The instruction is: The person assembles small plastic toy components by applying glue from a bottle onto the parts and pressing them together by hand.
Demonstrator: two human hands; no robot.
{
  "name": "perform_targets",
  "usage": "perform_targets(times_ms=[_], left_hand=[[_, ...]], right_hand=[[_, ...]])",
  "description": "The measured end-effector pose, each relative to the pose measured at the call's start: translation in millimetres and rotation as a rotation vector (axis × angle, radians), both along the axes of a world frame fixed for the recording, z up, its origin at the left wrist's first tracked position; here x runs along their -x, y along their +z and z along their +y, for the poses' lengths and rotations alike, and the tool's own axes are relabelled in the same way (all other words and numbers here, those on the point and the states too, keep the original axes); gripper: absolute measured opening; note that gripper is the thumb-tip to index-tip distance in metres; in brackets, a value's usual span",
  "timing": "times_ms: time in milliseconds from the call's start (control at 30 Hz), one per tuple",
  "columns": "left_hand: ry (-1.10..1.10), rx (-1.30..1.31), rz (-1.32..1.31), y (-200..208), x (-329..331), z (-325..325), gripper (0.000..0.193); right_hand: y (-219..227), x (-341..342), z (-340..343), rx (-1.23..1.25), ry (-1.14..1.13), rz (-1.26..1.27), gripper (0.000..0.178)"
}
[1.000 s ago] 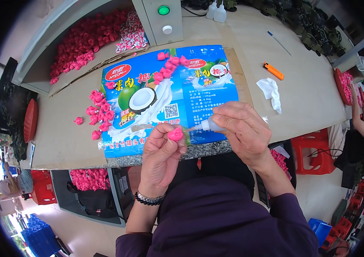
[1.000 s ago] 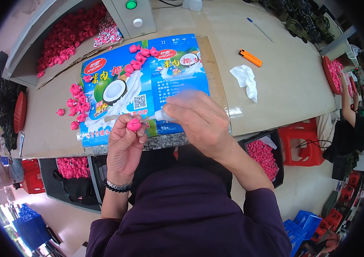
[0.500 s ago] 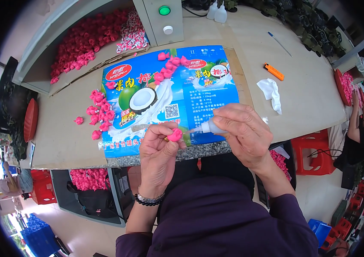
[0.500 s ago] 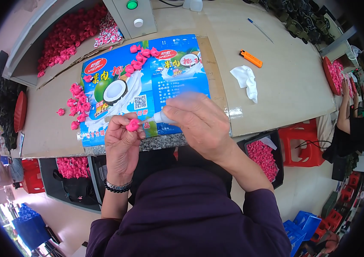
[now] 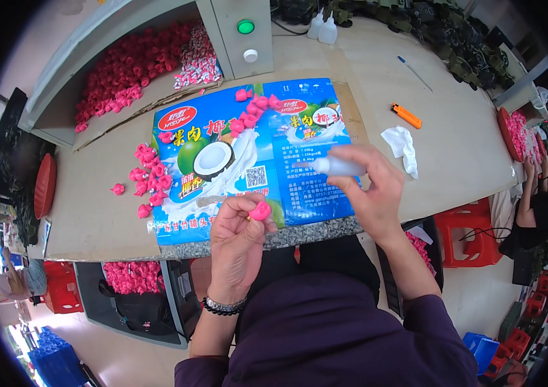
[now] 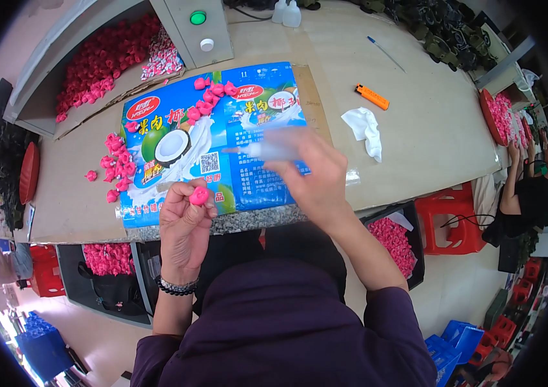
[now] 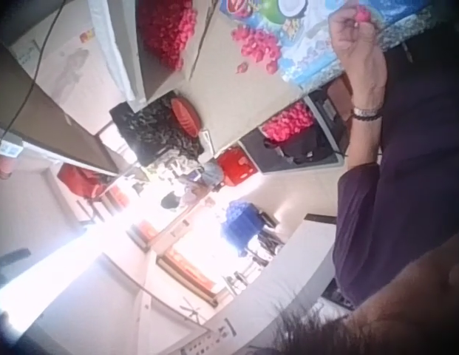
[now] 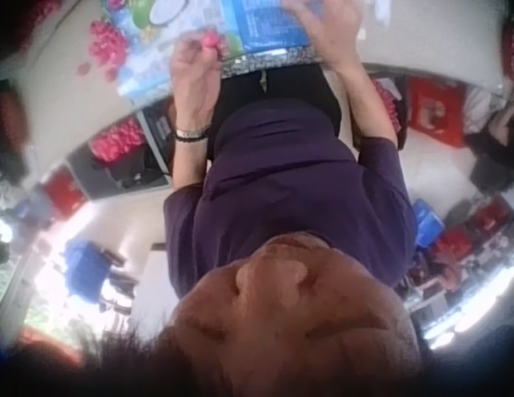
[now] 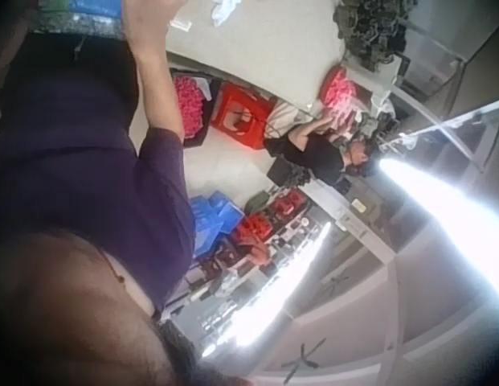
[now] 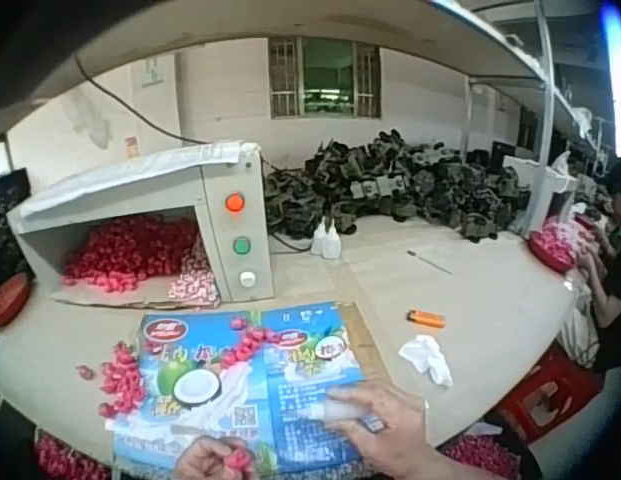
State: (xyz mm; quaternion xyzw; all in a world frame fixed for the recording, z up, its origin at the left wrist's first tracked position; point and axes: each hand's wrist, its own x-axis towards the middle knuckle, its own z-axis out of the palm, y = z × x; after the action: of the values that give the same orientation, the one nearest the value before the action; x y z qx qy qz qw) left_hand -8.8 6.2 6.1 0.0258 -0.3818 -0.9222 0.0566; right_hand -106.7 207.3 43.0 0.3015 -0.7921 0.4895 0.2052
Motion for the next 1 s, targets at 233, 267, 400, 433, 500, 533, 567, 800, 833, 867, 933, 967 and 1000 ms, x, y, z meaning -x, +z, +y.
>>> perform_targets(times_ms=[233, 267, 400, 433, 500, 533, 567, 800, 833, 867, 933, 967, 1000], left_hand=[[-0.076, -0.074, -0.070, 1, -6, 6, 0.021], [-0.089, -0.101, -0.061, -2, -6, 6, 0.020], [-0.098, -0.126, -0.073, -2, -7, 4, 0.018], [-0.094, -0.124, -0.071, -3, -5, 4, 0.018], [-0.092, -0.127, -0.080, -3, -6, 1, 0.017], [-0.073, -0.118, -0.075, -3, -6, 1, 0.017], [-0.087, -0.115, -0.067, -2, -10, -3, 0.017], [-0.135, -0.194, 0.041, -5, -6, 2, 0.018], [-0.155, -0.192, 0.031, -5, -8, 0, 0.017], [-0.139, -0.213, 0.036, -11, -8, 1, 0.017], [-0.077, -0.219, 0.021, -4, -13, 2, 0.016], [-0.036, -0.206, 0.027, -1, -13, 0, 0.016], [-0.048, -0.185, 0.019, 2, -12, -1, 0.015]], right_hand=[[-30, 81, -3, 0.086, -0.183, -0.549, 0.016], [-30, 91, -6, -0.049, -0.175, -0.481, 0.015], [-29, 106, -22, -0.279, 0.089, -0.249, 0.016], [-31, 110, -28, -0.277, 0.094, -0.246, 0.016], [-35, 115, -45, -0.350, 0.112, -0.184, 0.018], [-35, 116, -50, -0.342, 0.131, -0.176, 0.018], [-35, 114, -59, -0.433, 0.113, -0.112, 0.018], [-51, 121, -55, -0.639, 0.052, 0.054, 0.015], [-42, 110, -59, -0.629, 0.035, 0.029, 0.011], [-33, 102, -58, -0.591, 0.085, -0.035, 0.008], [-27, 84, -56, -0.357, 0.173, -0.249, 0.005], [-23, 73, -49, -0.225, 0.190, -0.355, 0.006], [-11, 55, -45, -0.151, 0.214, -0.420, 0.006]])
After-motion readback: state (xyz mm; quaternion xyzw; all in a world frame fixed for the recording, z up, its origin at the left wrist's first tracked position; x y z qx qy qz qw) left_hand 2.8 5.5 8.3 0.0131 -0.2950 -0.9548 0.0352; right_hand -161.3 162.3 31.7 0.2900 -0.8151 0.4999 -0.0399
